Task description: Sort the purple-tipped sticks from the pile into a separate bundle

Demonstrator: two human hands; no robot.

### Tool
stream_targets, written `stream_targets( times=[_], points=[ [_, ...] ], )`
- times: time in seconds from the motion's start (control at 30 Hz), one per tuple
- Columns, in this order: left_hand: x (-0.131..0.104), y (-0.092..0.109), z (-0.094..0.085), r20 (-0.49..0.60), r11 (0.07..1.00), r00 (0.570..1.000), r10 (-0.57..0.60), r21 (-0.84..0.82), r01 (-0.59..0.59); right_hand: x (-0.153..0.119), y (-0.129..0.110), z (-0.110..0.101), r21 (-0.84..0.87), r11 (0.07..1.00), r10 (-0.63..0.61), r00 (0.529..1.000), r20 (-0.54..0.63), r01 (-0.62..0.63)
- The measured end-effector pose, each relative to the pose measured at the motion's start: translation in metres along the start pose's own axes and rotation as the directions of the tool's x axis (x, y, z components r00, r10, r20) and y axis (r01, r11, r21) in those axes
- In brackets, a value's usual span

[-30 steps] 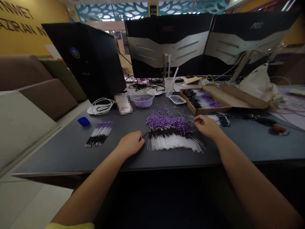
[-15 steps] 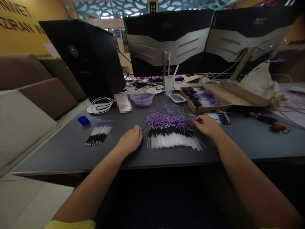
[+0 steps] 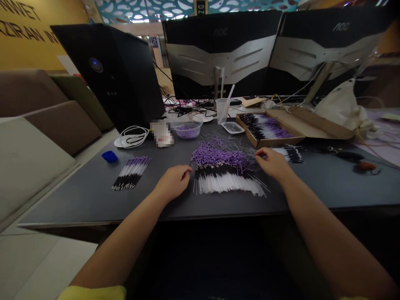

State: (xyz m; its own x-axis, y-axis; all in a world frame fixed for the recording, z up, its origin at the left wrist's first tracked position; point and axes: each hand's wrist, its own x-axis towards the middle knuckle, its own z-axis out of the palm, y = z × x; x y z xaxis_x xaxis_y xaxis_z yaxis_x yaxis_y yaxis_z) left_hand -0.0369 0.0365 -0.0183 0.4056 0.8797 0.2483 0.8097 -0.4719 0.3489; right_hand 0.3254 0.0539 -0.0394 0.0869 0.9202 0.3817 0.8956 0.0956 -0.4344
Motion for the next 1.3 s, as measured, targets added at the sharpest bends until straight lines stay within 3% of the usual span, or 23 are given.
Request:
stream_targets(
  times=[0.47, 0.63, 0.9, 1.03, 1.17, 1.3],
  points=[
    [-0.002, 0.003, 0.001, -0.005, 0.991, 0.992, 0.126, 0.054, -0.126, 0.002, 0.002, 0.002, 0.038, 0.999, 0.002, 0.999, -0.039, 0.0],
    [-0.003, 0.004, 0.002, -0.035, 0.988, 0.988, 0.154, 0.036, -0.152, -0.001, -0.007, 0.0, -0.003, 0.993, -0.118, 0.992, -0.033, 0.118],
    [-0.005, 0.005, 0.002, -0.051, 0.977, 0.977, 0.207, 0.066, -0.204, -0.009, -0.026, -0.001, 0.022, 0.949, -0.312, 0.935, 0.169, 0.313],
    [-0.006, 0.006, 0.003, -0.071, 0.971, 0.971, 0.23, 0.083, -0.224, -0.011, -0.029, 0.001, -0.002, 0.933, -0.349, 0.906, 0.238, 0.36],
    [-0.007, 0.006, 0.004, -0.092, 0.959, 0.957, 0.274, 0.099, -0.265, -0.011, -0.031, 0.0, 0.001, 0.938, -0.339, 0.917, 0.212, 0.346],
    [-0.007, 0.009, 0.001, -0.127, 0.949, 0.945, 0.302, 0.131, -0.286, -0.013, -0.034, -0.001, 0.065, 0.966, -0.258, 0.956, 0.14, 0.251]
  ],
)
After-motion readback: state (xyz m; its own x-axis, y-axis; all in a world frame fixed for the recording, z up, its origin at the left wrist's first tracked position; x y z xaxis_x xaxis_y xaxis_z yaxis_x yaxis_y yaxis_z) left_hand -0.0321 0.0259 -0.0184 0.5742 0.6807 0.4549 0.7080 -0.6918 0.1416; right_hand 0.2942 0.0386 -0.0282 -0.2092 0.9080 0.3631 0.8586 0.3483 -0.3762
